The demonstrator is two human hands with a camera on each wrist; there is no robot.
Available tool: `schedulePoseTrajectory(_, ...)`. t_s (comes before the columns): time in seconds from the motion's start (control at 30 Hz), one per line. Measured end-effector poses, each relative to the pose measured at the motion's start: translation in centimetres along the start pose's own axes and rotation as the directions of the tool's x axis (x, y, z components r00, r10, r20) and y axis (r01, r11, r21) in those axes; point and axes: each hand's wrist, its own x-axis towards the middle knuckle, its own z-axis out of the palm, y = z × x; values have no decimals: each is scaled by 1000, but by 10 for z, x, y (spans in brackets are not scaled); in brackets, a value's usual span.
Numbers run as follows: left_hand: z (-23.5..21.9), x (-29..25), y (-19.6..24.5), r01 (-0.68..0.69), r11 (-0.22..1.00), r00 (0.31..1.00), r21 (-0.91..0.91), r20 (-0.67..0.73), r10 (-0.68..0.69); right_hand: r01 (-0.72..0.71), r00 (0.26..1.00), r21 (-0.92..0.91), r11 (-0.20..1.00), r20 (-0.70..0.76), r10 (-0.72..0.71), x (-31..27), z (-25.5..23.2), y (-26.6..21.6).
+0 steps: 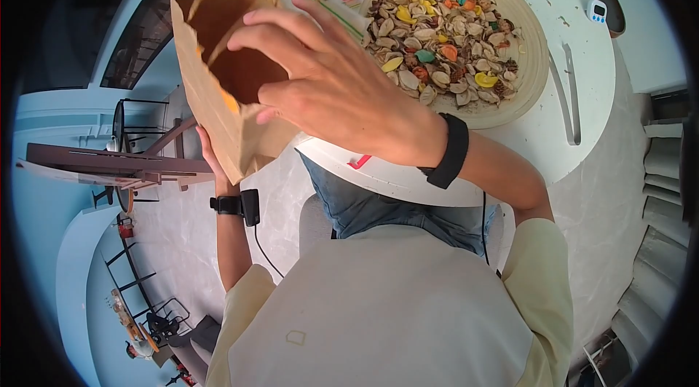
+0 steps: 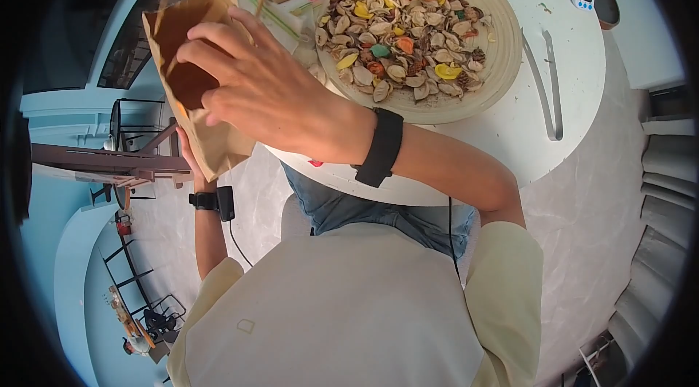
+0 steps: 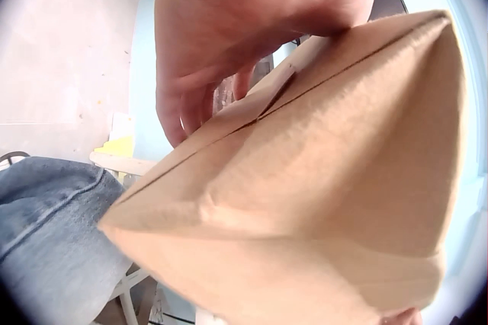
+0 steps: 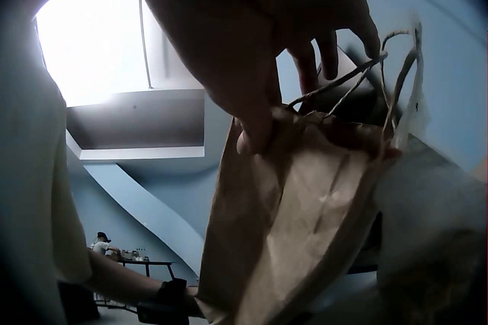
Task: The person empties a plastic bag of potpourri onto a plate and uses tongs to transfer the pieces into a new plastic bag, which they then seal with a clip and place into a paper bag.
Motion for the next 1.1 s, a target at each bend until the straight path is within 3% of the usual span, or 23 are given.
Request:
schedulePoseTrajectory(0.13, 8, 7, -2, 2, 1000, 1000, 5, 9, -2, -23, 999, -75, 997, -34, 20, 1, -3, -3)
schedulePoseTrajectory(0.2, 11, 8, -4, 28, 1000, 1000, -6, 0, -28, -52, 984, 0, 999, 173, 51, -2, 1, 1)
schedulePoseTrajectory(0.33, -2, 15, -3, 109, 993, 994, 40, -18, -108, 13, 984, 17, 1000, 180, -15, -5, 5, 11)
schedulePoseTrajectory(0.37, -17, 22, 4, 49, 926, 999, 375, -32, -40, 16, 981, 0, 1000, 193, -15, -5, 4, 12)
schedulePoseTrajectory(0.4, -21, 24, 10, -5, 745, 999, 667, -23, 27, 18, 978, -15, 1000, 207, -14, -5, 3, 12)
schedulePoseTrajectory(0.43, -24, 25, 14, -4, 745, 999, 667, -23, 25, 16, 978, -15, 1000, 207, -13, -4, 2, 12)
schedulePoseTrajectory(0.47, -18, 21, 25, -223, 540, 954, 812, 67, 293, 4, 975, -18, 1000, 224, 1, -4, 1, 12)
schedulePoseTrajectory(0.5, -9, 13, 40, -377, 256, 836, 890, 208, 508, -11, 971, -19, 1000, 240, 15, -5, 2, 11)
schedulePoseTrajectory(0.57, 66, -22, 78, -414, 142, 833, 899, 310, 459, 9, 979, -20, 1000, 205, -5, -7, 5, 11)
schedulePoseTrajectory(0.6, 91, -29, 88, -412, 142, 832, 900, 309, 460, 30, 985, -26, 999, 168, -25, -8, 6, 11)
schedulePoseTrajectory(0.67, 126, -40, 102, -588, 267, 800, 764, 499, 332, 28, 986, -47, 999, 166, -20, -8, 3, 10)
schedulePoseTrajectory(0.7, 140, -44, 106, -587, 264, 800, 765, 497, 336, 27, 987, -71, 997, 163, -15, -7, 2, 9)
schedulePoseTrajectory(0.77, 164, -46, 106, -661, 65, 745, 747, 643, 177, 37, 987, -83, 996, 159, -23, -8, 4, 9)
schedulePoseTrajectory(0.9, 168, -35, 103, -672, 88, 738, 735, 654, 169, 32, 991, -107, 994, 136, -17, -9, 2, 10)
schedulePoseTrajectory(0.93, 171, -39, 102, -623, 281, 781, 730, 599, 177, 29, 991, -111, 993, 134, -14, -9, 2, 10)
schedulePoseTrajectory(1.03, 153, -31, 104, -651, 275, 759, 708, 604, 241, 7, 992, -56, 998, 124, 0, -9, 1, 9)
schedulePoseTrajectory(1.1, 150, -32, 100, -652, 311, 758, 692, 576, 306, -30, 977, -29, 999, 211, 35, -6, -1, 7)
